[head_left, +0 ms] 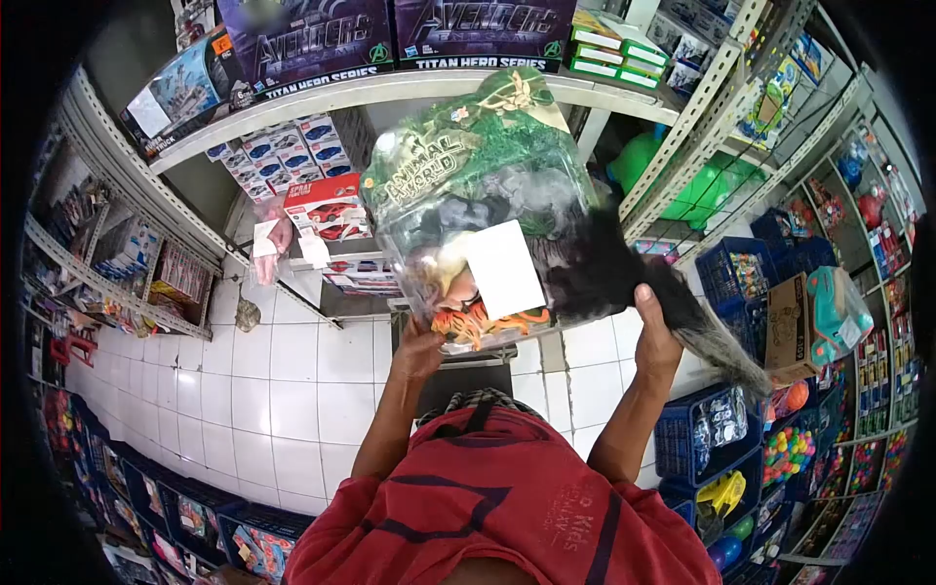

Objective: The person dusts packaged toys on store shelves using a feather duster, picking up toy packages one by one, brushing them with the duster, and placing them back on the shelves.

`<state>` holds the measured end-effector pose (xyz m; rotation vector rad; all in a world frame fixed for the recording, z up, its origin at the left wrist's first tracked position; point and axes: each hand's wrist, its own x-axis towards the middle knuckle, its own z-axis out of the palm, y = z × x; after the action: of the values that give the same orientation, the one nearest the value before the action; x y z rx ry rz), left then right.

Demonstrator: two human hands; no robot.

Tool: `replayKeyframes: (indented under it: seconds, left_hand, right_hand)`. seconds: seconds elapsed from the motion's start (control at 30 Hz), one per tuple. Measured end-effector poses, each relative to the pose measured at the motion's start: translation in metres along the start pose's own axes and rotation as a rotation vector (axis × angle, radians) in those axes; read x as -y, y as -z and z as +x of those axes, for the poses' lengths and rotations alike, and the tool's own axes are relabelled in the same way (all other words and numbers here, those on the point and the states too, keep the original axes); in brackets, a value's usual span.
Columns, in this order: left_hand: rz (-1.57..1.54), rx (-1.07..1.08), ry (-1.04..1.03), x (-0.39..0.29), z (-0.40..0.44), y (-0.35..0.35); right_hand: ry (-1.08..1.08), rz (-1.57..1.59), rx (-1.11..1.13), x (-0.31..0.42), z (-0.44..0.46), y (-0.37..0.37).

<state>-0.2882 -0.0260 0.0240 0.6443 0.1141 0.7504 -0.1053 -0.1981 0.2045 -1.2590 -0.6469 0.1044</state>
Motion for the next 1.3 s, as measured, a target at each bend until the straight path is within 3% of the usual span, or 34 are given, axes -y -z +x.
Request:
replayKeyframes:
  seconds: [0.03,0.1,0.13,0.23,0.27,0.37,0.5,0.53,0.57,0.63,0.73,0.83,0.9,0.97,1.03,1.07,1.23,1.3]
  left_hand:
    - [-0.088,0.04,0.021,-0.001,-0.001,0.002]
    - [-0.262,0.114,0.064,-0.005,-0.008,0.005]
    - [-0.366,-0.118,0.211,-0.014,-0.007,0.002]
    - [-0.113,-0.174,0.055,-0.031,0.001,-0.004]
    - [0.174,-0.151,-0.099,-0.037,0.005,-0.018]
    - [0.206,-0.129,-0.127,-0.036,-0.001,-0.016]
    - [0.34,-0.302,-0.039,-0.048,-0.005,-0.032]
    - [0.085,-0.305,0.037,-0.061,-0.005,-0.035]
    - [0.091,-0.223,-0.012,-0.062,-0.004,-0.023]
    - [0.191,-0.165,-0.237,-0.065,0.002,-0.025]
    - [0.294,-0.262,-0.221,-0.062,0.0,-0.011]
    - [0.299,-0.297,-0.18,-0.056,0.001,-0.012]
    - [0.265,-0.309,-0.197,-0.053,0.003,-0.024]
    - [0.196,-0.336,-0.159,-0.051,0.005,-0.035]
    - [0.201,-0.314,-0.132,-0.05,0.005,-0.036]
    - [0.214,-0.315,-0.128,-0.05,0.005,-0.038]
    - [0.223,-0.292,-0.136,-0.053,0.008,-0.04]
    - [0.247,-0.292,-0.151,-0.054,0.008,-0.05]
  right_hand:
    - [0.051,0.074,0.001,-0.004,0.004,-0.001]
    - [-0.093,0.233,0.083,-0.009,0.004,0.006]
    - [-0.165,0.312,0.123,-0.012,0.004,0.01]
    - [-0.303,0.441,0.053,-0.033,-0.004,0.01]
    - [-0.31,0.407,0.06,-0.036,-0.007,0.007]
    - [-0.29,0.357,-0.026,-0.046,-0.007,-0.001]
    - [-0.252,0.416,-0.018,-0.042,-0.007,0.002]
    - [-0.226,0.409,-0.009,-0.042,-0.007,0.002]
    - [-0.2,0.402,-0.002,-0.042,-0.008,0.002]
    - [-0.229,0.327,-0.007,-0.046,-0.011,0.001]
    - [-0.241,0.235,-0.051,-0.052,-0.013,-0.004]
    - [-0.193,-0.15,-0.041,-0.036,-0.014,-0.014]
    - [-0.049,-0.268,-0.011,-0.035,-0.016,-0.027]
    - [-0.111,-0.335,0.074,-0.031,-0.028,-0.039]
    - [0.301,-0.643,0.409,-0.016,-0.027,-0.043]
    - [0.43,-0.695,0.41,-0.021,-0.028,-0.044]
    - [0.119,-0.399,-0.005,-0.019,-0.008,-0.049]
    - [0.157,-0.478,-0.007,0.0,-0.01,-0.058]
